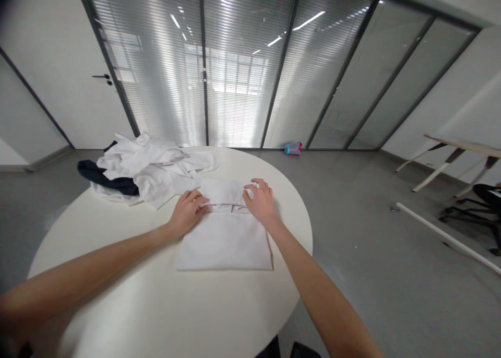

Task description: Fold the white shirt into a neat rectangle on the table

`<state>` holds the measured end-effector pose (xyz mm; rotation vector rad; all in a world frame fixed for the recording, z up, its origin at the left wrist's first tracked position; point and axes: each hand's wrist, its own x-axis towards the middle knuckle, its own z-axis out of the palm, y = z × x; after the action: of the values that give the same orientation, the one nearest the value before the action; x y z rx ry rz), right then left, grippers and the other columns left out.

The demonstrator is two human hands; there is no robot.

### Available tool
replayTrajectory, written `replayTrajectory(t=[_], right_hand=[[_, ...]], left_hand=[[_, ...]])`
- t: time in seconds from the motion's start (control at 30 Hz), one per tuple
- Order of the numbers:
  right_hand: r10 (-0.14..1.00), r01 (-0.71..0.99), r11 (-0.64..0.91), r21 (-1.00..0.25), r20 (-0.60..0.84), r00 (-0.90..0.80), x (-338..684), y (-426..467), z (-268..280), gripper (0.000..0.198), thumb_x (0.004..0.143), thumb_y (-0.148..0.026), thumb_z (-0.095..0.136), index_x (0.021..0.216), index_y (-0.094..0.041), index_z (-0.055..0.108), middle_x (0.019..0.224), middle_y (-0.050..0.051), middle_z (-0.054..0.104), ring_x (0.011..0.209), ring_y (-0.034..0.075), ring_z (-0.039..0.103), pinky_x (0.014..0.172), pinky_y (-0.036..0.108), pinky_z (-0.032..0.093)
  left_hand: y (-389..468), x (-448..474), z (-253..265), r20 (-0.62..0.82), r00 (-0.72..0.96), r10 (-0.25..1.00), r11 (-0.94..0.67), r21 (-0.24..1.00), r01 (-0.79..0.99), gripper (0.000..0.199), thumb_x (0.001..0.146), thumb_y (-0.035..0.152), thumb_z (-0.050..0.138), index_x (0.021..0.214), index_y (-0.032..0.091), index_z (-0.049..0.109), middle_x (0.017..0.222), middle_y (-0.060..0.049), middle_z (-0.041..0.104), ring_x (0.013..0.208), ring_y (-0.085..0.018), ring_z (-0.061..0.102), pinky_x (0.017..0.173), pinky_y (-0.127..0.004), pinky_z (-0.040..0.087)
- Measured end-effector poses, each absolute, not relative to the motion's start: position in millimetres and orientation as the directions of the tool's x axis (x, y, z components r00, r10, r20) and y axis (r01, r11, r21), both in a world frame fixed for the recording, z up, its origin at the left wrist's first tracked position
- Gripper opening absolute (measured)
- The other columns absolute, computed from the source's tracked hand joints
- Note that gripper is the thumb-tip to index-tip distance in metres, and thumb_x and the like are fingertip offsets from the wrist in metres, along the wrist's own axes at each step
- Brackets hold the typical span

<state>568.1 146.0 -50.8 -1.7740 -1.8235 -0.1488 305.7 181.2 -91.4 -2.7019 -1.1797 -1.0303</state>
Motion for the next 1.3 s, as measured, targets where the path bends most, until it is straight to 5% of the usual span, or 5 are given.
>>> replayTrajectory(t=[0.3,0.53,0.83,1.1,1.3], right_hand=[[0.988,0.99,0.127,-0.065,0.101,-0.12,532,184,-69,0.061,0.103,-0.054,0.024,0.156,-0.026,0.032,0.163,0.01,0.025,0.149,0.032,0.024,0.118,0.05,0.02],[0.994,0.991,0.106,-0.079,0.038,-0.103,533,182,-73,0.065,0.103,-0.056,0.017,0.159,-0.025,0.024,0.165,0.009,0.02,0.151,0.032,0.019,0.119,0.05,0.016],[0.989,0.978,0.126,-0.167,-0.054,-0.136,537,188,-75,0.071,0.101,-0.058,0.014,0.16,-0.019,0.018,0.166,0.01,0.013,0.152,0.032,0.011,0.12,0.053,0.011],[0.881,0.747,0.428,-0.509,0.419,-0.22,544,140,-41,0.04,0.099,-0.042,0.048,0.133,-0.024,0.057,0.131,0.011,0.061,0.125,0.021,0.053,0.109,0.04,0.039],[0.682,0.641,0.731,-0.234,0.284,-0.674,529,15,-28,0.055,0.082,-0.053,0.073,0.126,-0.022,0.061,0.124,0.011,0.061,0.116,0.026,0.054,0.1,0.042,0.045]], left_hand=[[176,304,-82,0.482,0.617,0.622,-0.717,0.033,0.697,0.018,0.092,0.015,0.057,0.09,0.021,0.074,0.088,-0.007,0.067,0.091,-0.025,0.059,0.083,-0.039,0.045],[215,321,-54,0.35,0.514,0.783,-0.619,0.35,0.704,0.03,0.092,0.031,0.051,0.076,0.019,0.073,0.077,-0.004,0.07,0.074,-0.019,0.064,0.072,-0.03,0.048],[258,354,-77,0.141,0.715,0.685,-0.727,0.181,0.662,0.057,0.102,0.05,0.033,0.154,0.026,0.036,0.155,-0.01,0.042,0.146,-0.03,0.033,0.119,-0.057,0.018],[254,347,-83,0.227,0.761,0.608,-0.794,0.145,0.591,0.054,0.102,0.049,0.038,0.154,0.038,0.03,0.16,-0.01,0.033,0.148,-0.039,0.024,0.112,-0.07,0.018],[239,347,-71,0.375,0.879,0.295,-0.955,0.093,0.281,0.058,0.099,0.017,0.047,0.151,0.041,0.037,0.159,-0.002,0.035,0.152,-0.027,0.015,0.12,-0.058,0.017]])
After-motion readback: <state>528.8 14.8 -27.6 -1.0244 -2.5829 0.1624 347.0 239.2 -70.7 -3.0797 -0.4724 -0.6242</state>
